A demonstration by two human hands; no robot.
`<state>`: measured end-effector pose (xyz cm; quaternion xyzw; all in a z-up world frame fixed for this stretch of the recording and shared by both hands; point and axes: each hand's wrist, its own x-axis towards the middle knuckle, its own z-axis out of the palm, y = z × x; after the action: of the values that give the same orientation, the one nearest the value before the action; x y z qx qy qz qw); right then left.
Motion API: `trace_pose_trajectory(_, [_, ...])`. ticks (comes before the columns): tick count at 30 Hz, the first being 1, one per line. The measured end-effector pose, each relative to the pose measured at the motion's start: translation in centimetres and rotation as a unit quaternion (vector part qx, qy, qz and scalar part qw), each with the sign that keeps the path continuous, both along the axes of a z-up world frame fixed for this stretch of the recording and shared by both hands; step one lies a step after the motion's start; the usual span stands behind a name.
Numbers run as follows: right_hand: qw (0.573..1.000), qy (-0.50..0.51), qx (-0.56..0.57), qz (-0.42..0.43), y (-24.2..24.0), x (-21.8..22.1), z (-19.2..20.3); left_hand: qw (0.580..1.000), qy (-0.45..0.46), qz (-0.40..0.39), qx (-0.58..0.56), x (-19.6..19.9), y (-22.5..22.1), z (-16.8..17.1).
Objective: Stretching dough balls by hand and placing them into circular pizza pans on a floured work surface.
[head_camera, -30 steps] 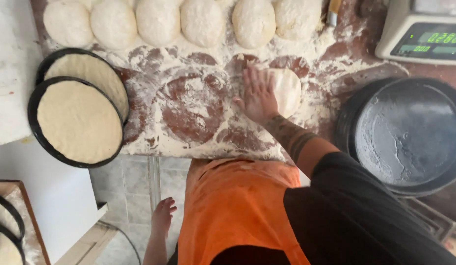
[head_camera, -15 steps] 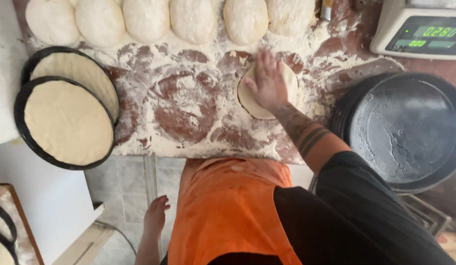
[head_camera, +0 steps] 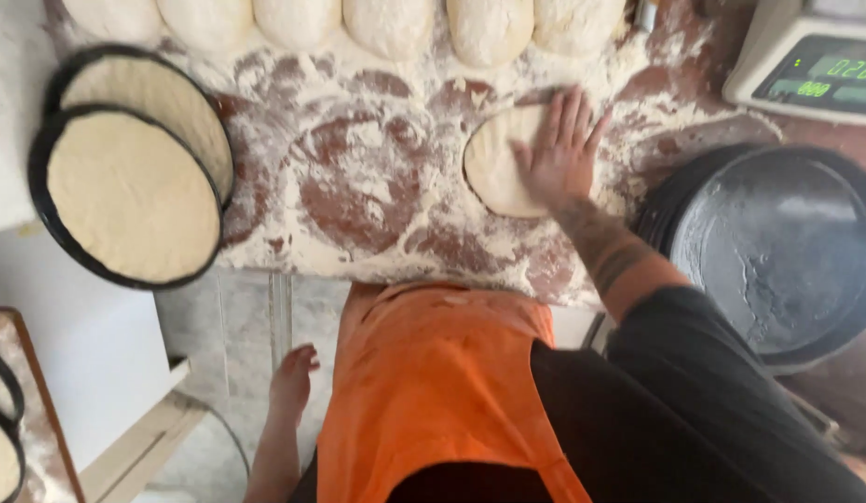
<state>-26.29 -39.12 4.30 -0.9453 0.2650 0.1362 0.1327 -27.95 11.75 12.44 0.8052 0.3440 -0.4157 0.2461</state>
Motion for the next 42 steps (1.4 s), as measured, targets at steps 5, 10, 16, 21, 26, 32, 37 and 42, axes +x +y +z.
trace_pose_trajectory(5, [0.979,-0.100,0.045,0.170,2.6,-1.4,-3.4,0.996,-0.026,-0.071,-0.052,-1.6,2.4,-2.5])
trace_pose_trajectory(10, [0.980,-0.044,0.064,0.186,4.4,0.5,-2.4,0.997,-0.032,-0.041,-0.056,-2.4,3.9,-4.6])
trace_pose_trajectory(16, [0.977,-0.041,0.098,0.183,5.0,3.0,-1.7,0.996,-0.004,-0.072,-0.048,-2.9,3.0,-3.0])
trace_pose_trajectory(21, [0.974,-0.227,-0.002,-0.024,-5.9,-0.1,-15.7,0.996,-0.034,-0.046,-0.062,-2.7,2.5,-2.6])
trace_pose_trajectory(26, [0.968,-0.028,0.143,-0.206,-5.3,-0.4,-3.9,0.996,-0.033,-0.051,-0.066,-4.5,4.4,-5.4])
trace_pose_trajectory(32, [0.988,-0.018,0.151,-0.009,-4.0,-2.2,-7.7,0.995,-0.061,-0.053,-0.064,-3.0,3.4,-4.4])
trace_pose_trajectory(37, [0.856,-0.109,0.476,-0.168,-0.6,0.2,4.4,0.994,-0.067,-0.044,-0.077,-2.6,2.9,-4.6])
trace_pose_trajectory(42, [0.914,-0.140,0.379,-0.041,2.0,1.7,10.5,0.994,-0.058,-0.023,-0.092,-3.6,3.6,-4.8])
